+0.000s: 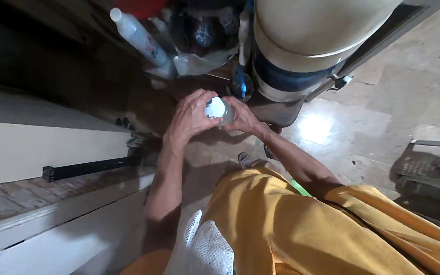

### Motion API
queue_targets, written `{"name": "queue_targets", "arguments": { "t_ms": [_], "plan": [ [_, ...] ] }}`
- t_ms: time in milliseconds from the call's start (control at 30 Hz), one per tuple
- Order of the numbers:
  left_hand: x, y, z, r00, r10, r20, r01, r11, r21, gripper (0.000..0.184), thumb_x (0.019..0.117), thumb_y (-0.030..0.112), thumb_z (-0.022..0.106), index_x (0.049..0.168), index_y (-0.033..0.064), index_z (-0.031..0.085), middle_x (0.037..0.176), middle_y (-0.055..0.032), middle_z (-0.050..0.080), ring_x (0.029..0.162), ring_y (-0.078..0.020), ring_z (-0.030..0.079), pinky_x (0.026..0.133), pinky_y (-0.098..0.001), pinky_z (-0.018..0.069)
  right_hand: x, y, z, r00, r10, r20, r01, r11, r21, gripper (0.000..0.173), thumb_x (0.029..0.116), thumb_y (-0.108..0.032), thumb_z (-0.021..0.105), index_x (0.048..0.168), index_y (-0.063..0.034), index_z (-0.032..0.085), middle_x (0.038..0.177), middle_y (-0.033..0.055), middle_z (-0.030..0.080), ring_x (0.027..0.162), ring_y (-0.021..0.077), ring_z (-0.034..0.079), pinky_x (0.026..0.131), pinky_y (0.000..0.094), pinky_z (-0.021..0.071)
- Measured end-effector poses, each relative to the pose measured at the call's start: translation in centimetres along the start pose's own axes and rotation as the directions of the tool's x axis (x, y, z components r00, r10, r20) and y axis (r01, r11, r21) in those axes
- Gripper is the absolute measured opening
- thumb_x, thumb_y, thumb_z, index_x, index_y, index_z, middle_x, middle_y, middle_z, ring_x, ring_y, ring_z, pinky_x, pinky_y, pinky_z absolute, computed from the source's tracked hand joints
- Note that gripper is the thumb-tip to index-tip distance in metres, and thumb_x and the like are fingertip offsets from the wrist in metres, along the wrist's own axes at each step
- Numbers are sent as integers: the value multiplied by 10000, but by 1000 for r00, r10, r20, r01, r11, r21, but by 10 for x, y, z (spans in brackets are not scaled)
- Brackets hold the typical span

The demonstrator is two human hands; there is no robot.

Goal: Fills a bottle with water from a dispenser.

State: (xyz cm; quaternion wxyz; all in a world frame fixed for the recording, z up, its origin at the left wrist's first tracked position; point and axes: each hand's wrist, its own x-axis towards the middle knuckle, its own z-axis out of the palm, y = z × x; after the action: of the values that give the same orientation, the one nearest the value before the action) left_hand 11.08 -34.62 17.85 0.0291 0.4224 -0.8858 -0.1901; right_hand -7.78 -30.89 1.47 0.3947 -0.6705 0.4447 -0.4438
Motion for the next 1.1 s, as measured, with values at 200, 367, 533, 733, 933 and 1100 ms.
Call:
{"name": "queue_targets", "arguments": {
  "t_ms": [200,367,533,733,933,1100],
  "plan": [
    [11,-20,10,999,-54,2,54,997,54,637,798,426,817,1327,115,648,1236,-127,671,1094,-290,673,944,-517,548,16,22,20,999,29,-30,-30,999,-38,973,604,-275,963,1423,0,515,1339,192,622,1242,282,615,1087,441,501],
    [20,-32,22,995,-93,-44,95,994,57,646,799,425,824,1330,104,643,1218,-149,667,1070,-313,677,921,-519,556,24,34,31,985,162,-53,-167,980,-109,1011,625,-356,946,1468,-69,469,1237,156,695,1114,280,693,982,498,562],
    [31,-41,23,998,-61,14,60,997,50,621,807,342,826,1354,121,633,1318,-114,654,1161,-300,659,984,-530,533,30,38,36,973,218,-81,-226,968,-111,1011,635,-328,946,1491,-82,468,1290,177,668,1169,317,665,1023,510,537],
    [43,-41,18,992,-11,124,8,1000,23,725,722,18,828,1376,256,627,1544,-150,442,1354,-388,499,1065,-574,475,34,38,38,961,248,-123,-261,959,-107,1004,659,-345,935,1500,-67,462,1246,195,690,1124,337,686,1000,532,541],
    [43,-21,9,921,-375,-104,386,915,118,910,740,780,699,1305,71,622,1229,-185,658,1098,-361,660,900,-585,534,34,36,36,931,345,-117,-359,924,-131,1040,668,-357,933,1537,-107,420,1246,221,677,1148,381,662,1021,558,517],
    [52,-8,7,895,-445,-16,437,870,229,758,808,742,652,1006,11,676,978,-220,696,982,-404,688,807,-603,534,34,37,38,935,324,-142,-342,931,-125,1023,664,-338,938,1517,-72,440,1273,232,663,1184,384,647,1044,550,508]
  ]
}}
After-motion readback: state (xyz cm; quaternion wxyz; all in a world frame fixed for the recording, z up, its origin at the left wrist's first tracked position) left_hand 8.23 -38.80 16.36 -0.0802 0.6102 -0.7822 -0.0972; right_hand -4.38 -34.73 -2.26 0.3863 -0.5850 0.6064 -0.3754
